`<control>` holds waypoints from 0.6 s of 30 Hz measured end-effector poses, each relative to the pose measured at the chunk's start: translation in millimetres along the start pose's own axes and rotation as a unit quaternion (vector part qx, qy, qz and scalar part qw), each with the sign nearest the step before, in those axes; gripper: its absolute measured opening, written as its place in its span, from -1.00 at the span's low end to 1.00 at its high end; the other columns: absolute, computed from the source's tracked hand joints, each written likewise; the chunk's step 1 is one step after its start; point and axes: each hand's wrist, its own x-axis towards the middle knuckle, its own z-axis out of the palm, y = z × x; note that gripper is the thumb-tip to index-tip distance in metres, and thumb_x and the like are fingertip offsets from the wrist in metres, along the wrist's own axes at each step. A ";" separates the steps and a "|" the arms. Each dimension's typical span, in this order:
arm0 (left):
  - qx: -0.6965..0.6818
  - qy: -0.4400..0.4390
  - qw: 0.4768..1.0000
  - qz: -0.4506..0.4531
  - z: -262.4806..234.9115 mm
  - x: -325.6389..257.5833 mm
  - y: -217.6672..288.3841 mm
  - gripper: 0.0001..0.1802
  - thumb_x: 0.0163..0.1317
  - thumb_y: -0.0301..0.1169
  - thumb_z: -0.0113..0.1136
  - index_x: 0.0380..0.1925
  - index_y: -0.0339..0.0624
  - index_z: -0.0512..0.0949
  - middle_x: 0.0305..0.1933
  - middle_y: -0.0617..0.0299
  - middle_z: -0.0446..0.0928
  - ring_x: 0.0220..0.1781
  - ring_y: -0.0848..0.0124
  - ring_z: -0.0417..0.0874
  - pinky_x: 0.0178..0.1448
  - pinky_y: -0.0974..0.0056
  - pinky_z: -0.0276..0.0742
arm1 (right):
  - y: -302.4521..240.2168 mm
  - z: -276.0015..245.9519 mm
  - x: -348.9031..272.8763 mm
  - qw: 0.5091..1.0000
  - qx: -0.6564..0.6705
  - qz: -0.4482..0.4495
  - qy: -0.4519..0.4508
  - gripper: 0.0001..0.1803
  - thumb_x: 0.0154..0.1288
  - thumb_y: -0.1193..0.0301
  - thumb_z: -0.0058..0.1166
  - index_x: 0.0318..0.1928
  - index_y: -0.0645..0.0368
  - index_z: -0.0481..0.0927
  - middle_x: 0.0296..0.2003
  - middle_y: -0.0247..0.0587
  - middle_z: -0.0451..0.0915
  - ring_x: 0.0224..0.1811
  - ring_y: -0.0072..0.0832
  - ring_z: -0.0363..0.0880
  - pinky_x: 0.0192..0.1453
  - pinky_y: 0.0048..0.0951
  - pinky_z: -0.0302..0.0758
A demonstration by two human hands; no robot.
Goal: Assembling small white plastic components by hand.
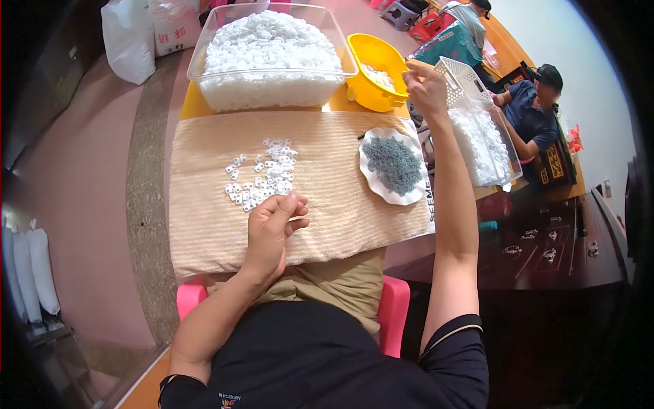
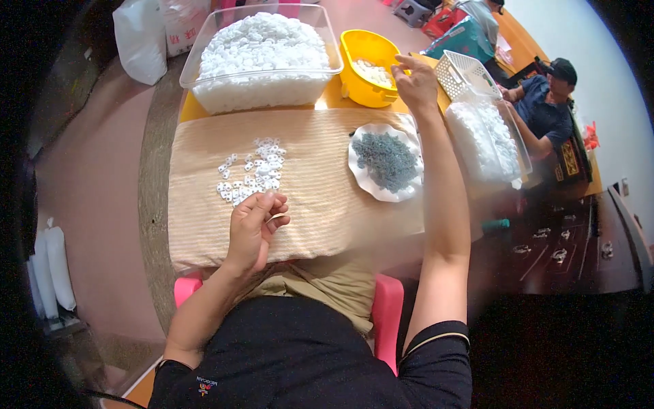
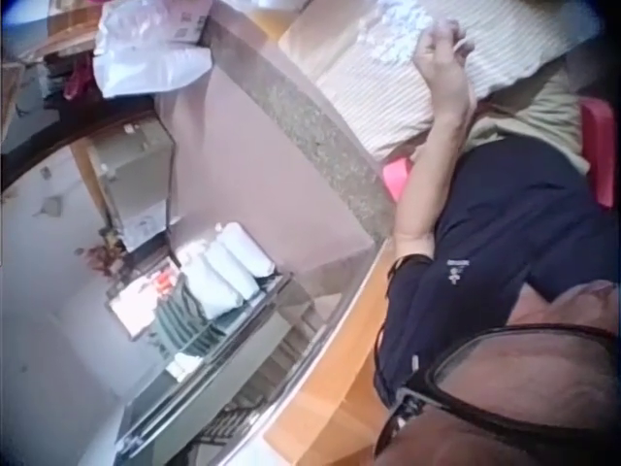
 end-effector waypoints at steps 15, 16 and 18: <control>-0.006 0.033 0.999 -0.017 -11.7 6.3 -14.2 -0.75 0.37 -0.26 0.10 -0.37 -0.21 0.54 -0.28 0.24 0.55 -0.26 0.54 0.54 -0.15 0.38 0.56 | -148.4 49.5 -127.9 0.915 0.214 0.038 -0.341 -0.80 0.16 0.50 0.18 -0.18 0.27 0.65 -0.35 -0.13 0.63 -0.41 -0.40 0.56 -0.26 -0.42 0.49; -0.006 0.034 0.999 -0.015 -12.4 6.6 -14.4 -0.75 0.37 -0.26 0.10 -0.37 -0.21 0.54 -0.28 0.24 0.55 -0.26 0.54 0.54 -0.15 0.38 0.56 | -150.7 52.1 -126.3 0.915 0.215 0.036 -0.341 -0.80 0.16 0.50 0.18 -0.18 0.27 0.65 -0.35 -0.13 0.63 -0.41 -0.40 0.56 -0.26 -0.42 0.49; -0.012 0.040 0.999 -0.030 -13.9 6.5 -14.8 -0.75 0.37 -0.26 0.10 -0.36 -0.22 0.54 -0.30 0.26 0.54 -0.28 0.56 0.54 -0.17 0.41 0.56 | -155.1 56.7 -123.1 0.941 0.151 -0.027 -0.303 -0.80 0.18 0.49 0.10 -0.17 0.23 0.64 -0.29 -0.03 0.61 -0.29 -0.12 0.59 -0.17 -0.26 0.50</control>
